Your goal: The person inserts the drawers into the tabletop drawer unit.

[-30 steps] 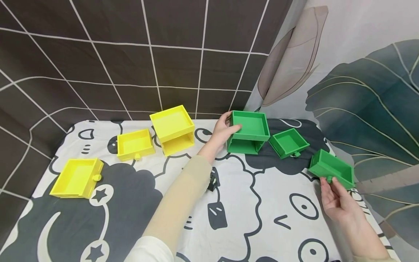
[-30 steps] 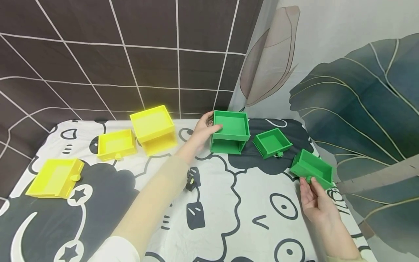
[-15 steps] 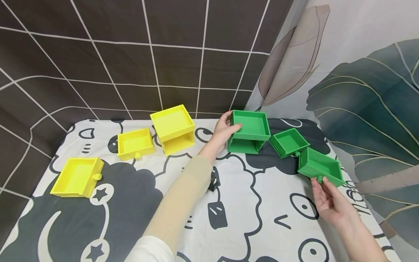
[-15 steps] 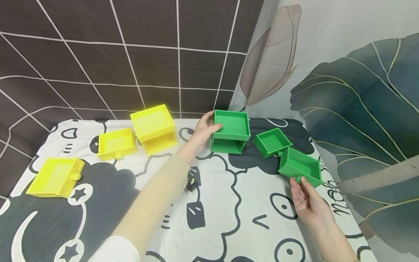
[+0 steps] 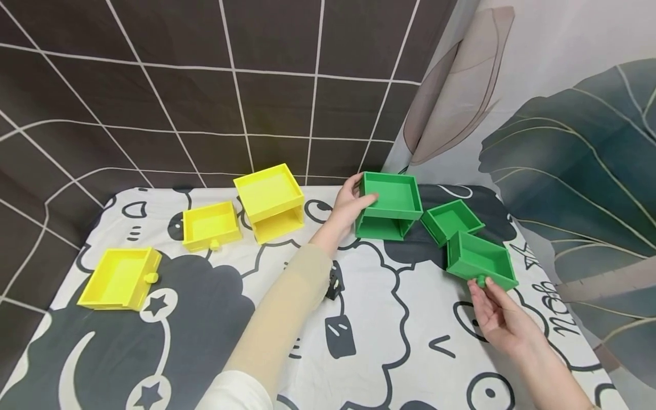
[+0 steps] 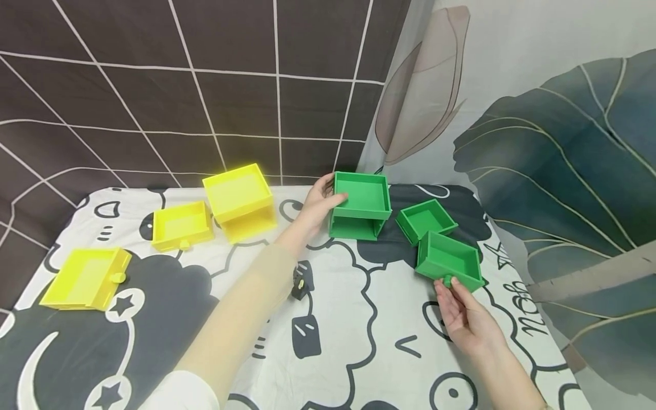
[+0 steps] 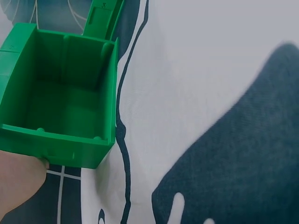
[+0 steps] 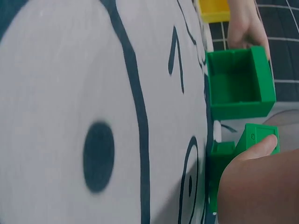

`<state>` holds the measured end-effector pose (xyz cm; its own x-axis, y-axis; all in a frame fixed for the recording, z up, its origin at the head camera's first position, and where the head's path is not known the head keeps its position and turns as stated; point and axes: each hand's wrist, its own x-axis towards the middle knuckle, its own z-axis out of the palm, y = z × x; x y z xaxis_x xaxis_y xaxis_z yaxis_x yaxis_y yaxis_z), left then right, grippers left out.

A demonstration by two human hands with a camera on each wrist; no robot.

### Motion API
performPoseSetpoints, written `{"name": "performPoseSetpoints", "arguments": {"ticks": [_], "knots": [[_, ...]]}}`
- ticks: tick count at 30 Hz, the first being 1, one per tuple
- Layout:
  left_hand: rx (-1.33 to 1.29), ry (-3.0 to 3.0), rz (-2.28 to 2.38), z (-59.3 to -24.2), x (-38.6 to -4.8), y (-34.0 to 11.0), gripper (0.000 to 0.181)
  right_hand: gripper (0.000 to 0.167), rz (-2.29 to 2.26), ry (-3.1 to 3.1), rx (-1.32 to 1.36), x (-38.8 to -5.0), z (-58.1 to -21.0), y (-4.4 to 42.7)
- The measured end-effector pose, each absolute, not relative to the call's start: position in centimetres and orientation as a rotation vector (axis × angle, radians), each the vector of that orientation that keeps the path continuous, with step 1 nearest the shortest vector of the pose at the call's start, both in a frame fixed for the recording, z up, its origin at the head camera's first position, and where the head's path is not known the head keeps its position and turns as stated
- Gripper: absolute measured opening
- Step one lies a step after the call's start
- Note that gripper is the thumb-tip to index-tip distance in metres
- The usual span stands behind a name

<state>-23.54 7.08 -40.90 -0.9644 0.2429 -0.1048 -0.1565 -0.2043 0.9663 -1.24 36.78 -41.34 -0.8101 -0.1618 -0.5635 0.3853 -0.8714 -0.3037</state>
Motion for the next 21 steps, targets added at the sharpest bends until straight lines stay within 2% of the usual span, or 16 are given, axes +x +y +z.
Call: {"name": "performPoseSetpoints", "arguments": {"ticks": [21], "knots": [[0.122, 1.766, 2.300, -41.2, -23.5, 7.2, 0.075, 0.031, -2.572, 0.794, 0.725, -2.1, -41.5, 31.9]]}}
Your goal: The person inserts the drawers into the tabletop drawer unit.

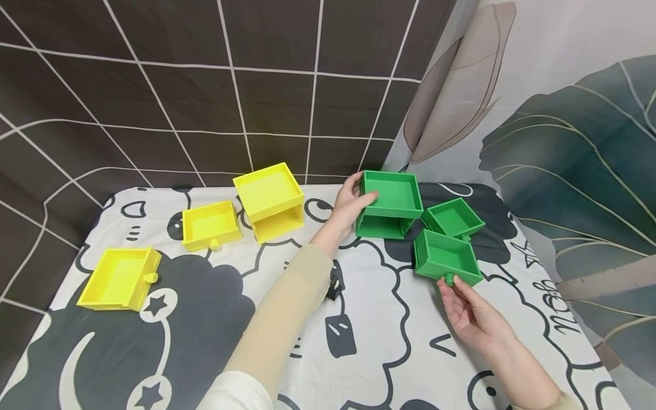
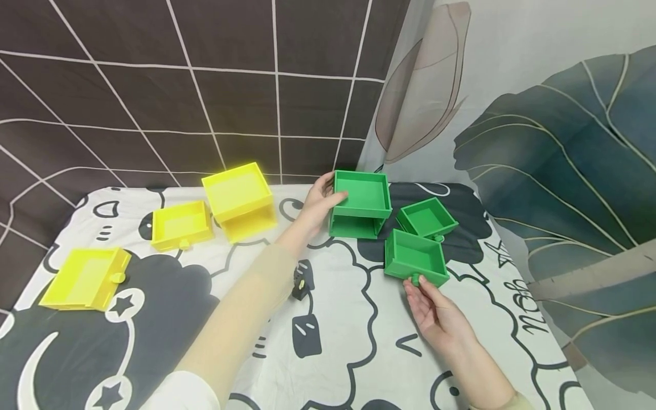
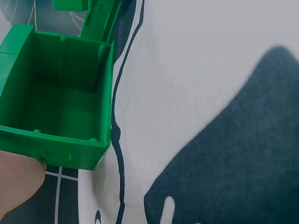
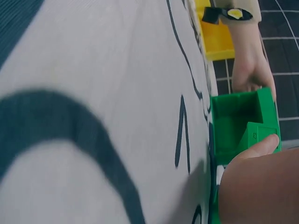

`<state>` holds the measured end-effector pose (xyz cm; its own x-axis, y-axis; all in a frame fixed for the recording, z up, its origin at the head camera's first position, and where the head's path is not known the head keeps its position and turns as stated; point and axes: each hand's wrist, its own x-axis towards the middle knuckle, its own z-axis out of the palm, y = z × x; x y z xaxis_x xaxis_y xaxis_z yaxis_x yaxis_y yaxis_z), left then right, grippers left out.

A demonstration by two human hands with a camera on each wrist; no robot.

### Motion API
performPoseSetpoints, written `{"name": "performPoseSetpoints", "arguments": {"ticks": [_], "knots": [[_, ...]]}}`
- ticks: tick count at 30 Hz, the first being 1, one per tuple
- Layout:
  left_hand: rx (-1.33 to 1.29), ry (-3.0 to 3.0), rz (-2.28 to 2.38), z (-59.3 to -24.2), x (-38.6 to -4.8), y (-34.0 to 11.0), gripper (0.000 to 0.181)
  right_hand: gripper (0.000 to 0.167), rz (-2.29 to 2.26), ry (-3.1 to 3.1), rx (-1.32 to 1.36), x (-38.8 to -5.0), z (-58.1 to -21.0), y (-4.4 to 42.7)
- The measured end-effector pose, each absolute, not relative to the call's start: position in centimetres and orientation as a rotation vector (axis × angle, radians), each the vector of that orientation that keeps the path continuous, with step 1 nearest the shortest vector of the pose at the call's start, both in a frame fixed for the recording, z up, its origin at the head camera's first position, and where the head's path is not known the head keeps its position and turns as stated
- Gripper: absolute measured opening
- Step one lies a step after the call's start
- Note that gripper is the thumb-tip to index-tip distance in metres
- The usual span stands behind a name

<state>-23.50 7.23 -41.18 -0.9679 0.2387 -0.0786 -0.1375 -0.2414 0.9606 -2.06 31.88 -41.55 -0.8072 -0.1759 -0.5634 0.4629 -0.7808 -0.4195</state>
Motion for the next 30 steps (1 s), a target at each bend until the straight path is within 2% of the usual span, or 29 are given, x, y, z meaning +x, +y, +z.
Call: {"name": "performPoseSetpoints", "arguments": {"ticks": [8, 30], "knots": [[0.124, 1.745, 2.318, -41.1, -23.6, 7.2, 0.076, 0.029, -2.562, 0.759, 0.642, -2.9, -41.6, 29.7], [0.125, 1.739, 2.322, -41.1, -23.4, 7.3, 0.075, 0.027, -2.407, 1.017, 0.836, -4.3, -41.6, 26.2]]}}
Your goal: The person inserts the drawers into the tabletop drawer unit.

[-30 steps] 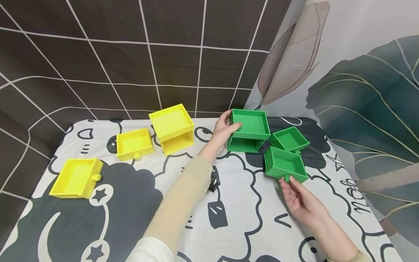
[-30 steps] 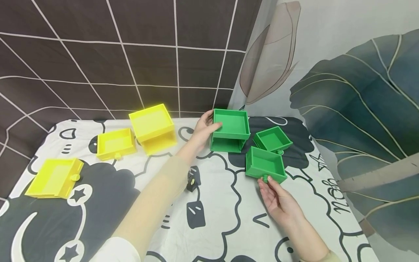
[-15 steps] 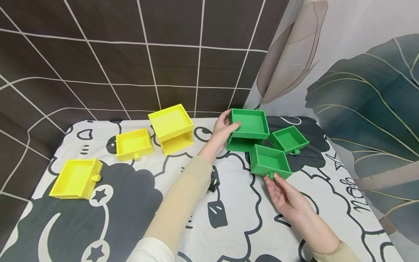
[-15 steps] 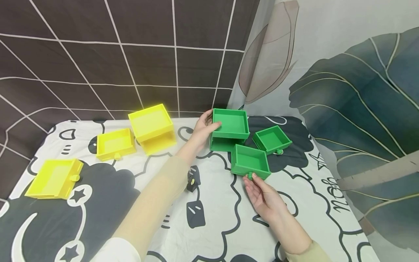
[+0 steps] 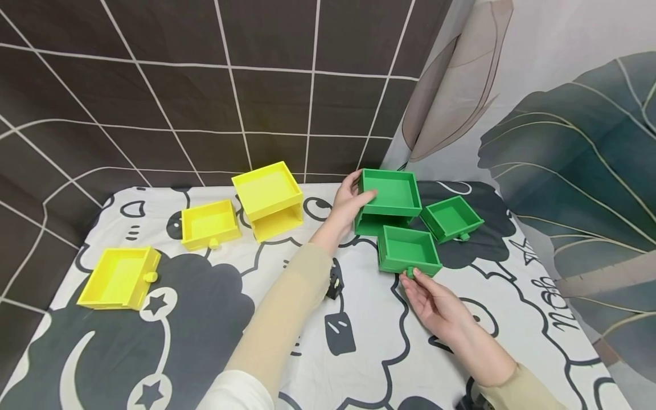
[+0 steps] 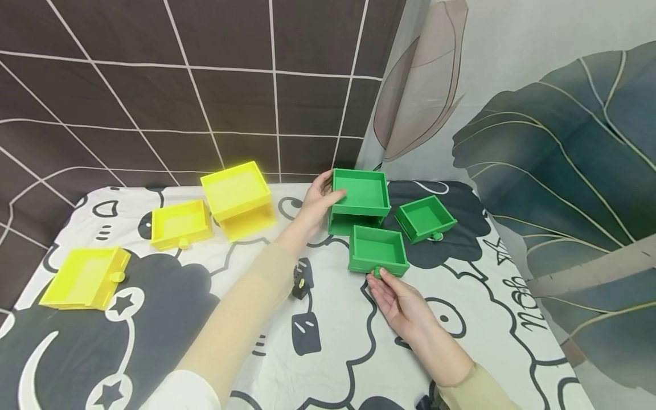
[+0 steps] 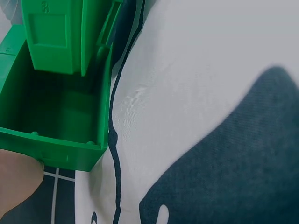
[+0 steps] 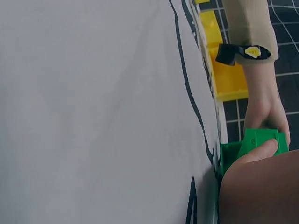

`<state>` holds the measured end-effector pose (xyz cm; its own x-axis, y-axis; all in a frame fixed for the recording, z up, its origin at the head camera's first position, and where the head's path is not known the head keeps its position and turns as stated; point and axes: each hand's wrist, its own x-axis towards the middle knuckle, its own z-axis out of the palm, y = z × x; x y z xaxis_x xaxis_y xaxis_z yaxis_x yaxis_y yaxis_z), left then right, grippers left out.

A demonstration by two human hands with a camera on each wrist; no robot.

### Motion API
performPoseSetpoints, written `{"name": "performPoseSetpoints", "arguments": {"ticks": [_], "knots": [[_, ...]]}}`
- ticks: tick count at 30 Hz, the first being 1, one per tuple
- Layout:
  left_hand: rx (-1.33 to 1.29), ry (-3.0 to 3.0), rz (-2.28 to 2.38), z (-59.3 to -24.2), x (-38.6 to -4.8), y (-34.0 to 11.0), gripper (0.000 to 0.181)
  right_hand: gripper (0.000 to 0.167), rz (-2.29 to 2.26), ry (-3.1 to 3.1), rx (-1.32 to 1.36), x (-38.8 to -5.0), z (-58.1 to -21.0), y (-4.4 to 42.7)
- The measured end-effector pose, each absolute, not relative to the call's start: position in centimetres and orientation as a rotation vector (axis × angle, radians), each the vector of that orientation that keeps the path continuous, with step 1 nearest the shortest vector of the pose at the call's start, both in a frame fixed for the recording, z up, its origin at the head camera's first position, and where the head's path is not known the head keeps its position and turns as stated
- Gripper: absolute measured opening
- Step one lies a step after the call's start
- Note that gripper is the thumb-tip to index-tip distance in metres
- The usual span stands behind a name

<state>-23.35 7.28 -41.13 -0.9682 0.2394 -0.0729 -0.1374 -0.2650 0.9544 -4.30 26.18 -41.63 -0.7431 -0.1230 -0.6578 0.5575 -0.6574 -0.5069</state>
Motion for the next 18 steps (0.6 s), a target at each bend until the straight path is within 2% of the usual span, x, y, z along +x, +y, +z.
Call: {"name": "performPoseSetpoints", "arguments": {"ticks": [18], "knots": [[0.119, 1.750, 2.322, -41.3, -23.2, 7.3, 0.074, 0.029, -2.418, 1.024, 0.808, -6.4, -41.1, 23.9]]}}
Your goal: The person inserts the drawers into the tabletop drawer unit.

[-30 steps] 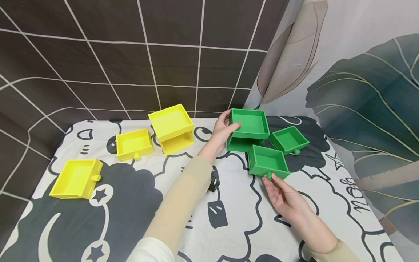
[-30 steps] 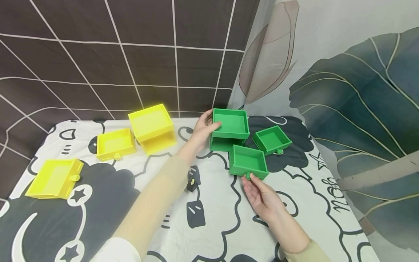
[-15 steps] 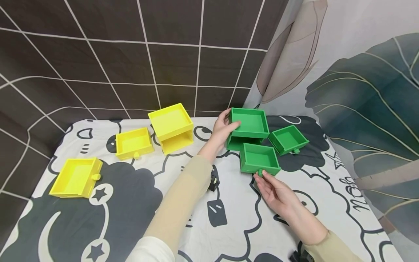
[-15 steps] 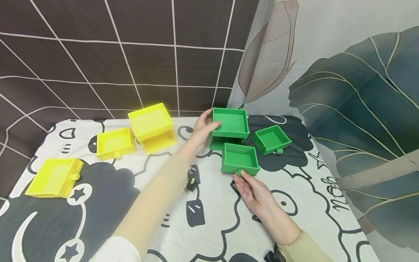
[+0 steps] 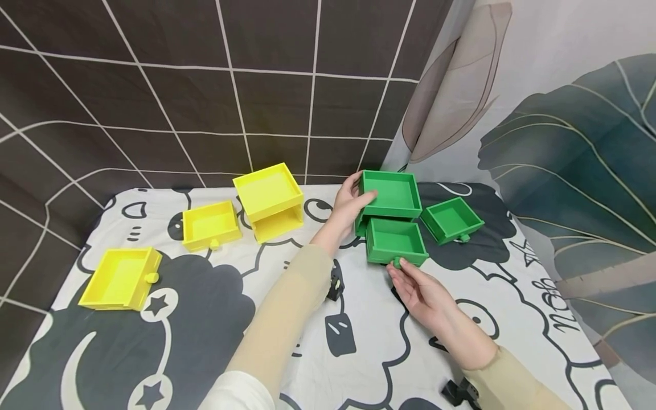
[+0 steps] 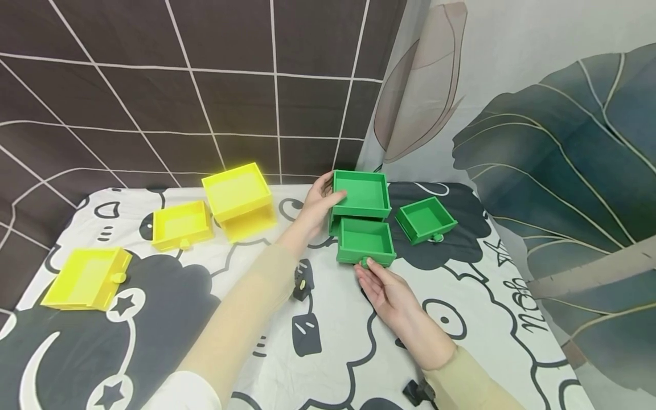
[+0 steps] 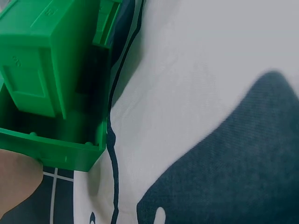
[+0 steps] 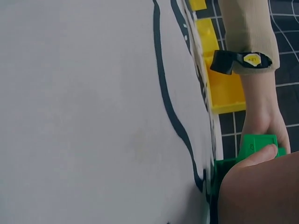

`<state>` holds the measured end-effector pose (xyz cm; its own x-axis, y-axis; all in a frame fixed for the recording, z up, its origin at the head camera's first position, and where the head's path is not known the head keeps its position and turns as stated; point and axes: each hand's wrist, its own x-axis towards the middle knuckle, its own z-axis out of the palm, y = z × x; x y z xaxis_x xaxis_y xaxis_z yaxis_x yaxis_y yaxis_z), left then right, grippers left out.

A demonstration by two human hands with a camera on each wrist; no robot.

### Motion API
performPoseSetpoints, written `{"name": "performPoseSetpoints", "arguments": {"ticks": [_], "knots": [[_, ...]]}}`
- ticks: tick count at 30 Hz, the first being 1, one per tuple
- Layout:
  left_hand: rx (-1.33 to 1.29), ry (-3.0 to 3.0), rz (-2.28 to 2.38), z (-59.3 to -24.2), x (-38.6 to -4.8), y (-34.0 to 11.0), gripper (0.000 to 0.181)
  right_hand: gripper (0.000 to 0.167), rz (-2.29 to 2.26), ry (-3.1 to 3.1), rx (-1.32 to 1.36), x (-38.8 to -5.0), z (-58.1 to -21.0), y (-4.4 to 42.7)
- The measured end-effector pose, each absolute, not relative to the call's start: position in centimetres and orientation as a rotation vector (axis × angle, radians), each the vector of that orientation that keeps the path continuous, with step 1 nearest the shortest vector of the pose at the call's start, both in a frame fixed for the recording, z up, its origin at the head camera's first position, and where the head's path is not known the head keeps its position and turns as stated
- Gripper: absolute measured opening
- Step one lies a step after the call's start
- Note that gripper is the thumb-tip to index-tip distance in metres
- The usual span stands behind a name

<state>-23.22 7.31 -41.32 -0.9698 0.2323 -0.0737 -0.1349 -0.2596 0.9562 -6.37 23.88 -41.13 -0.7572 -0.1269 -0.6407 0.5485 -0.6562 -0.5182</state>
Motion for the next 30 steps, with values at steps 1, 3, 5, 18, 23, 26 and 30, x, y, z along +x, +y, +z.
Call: {"name": "performPoseSetpoints", "arguments": {"ticks": [1, 3, 5, 18, 23, 26, 30], "knots": [[0.122, 1.751, 2.322, -41.3, -23.2, 7.3, 0.074, 0.029, -2.415, 1.023, 0.813, -6.5, -41.1, 23.8], [0.127, 1.753, 2.324, -41.4, -23.2, 7.4, 0.073, 0.028, -2.408, 1.028, 0.818, -6.6, -41.1, 23.6], [0.132, 1.750, 2.329, -41.4, -23.2, 7.4, 0.073, 0.028, -2.404, 1.028, 0.819, -6.7, -41.0, 23.5], [0.131, 1.728, 2.347, -41.4, -23.2, 7.3, 0.074, 0.031, -2.409, 1.050, 0.782, -6.7, -40.3, 22.9], [0.133, 1.721, 2.351, -41.4, -23.2, 7.3, 0.073, 0.034, -2.415, 1.060, 0.746, -6.7, -40.2, 22.8], [0.129, 1.725, 2.344, -41.5, -23.3, 7.3, 0.074, 0.034, -2.419, 1.062, 0.720, -6.8, -40.1, 22.8], [0.124, 1.729, 2.333, -41.5, -23.3, 7.3, 0.074, 0.034, -2.417, 1.069, 0.714, -6.9, -40.0, 22.8]]}}
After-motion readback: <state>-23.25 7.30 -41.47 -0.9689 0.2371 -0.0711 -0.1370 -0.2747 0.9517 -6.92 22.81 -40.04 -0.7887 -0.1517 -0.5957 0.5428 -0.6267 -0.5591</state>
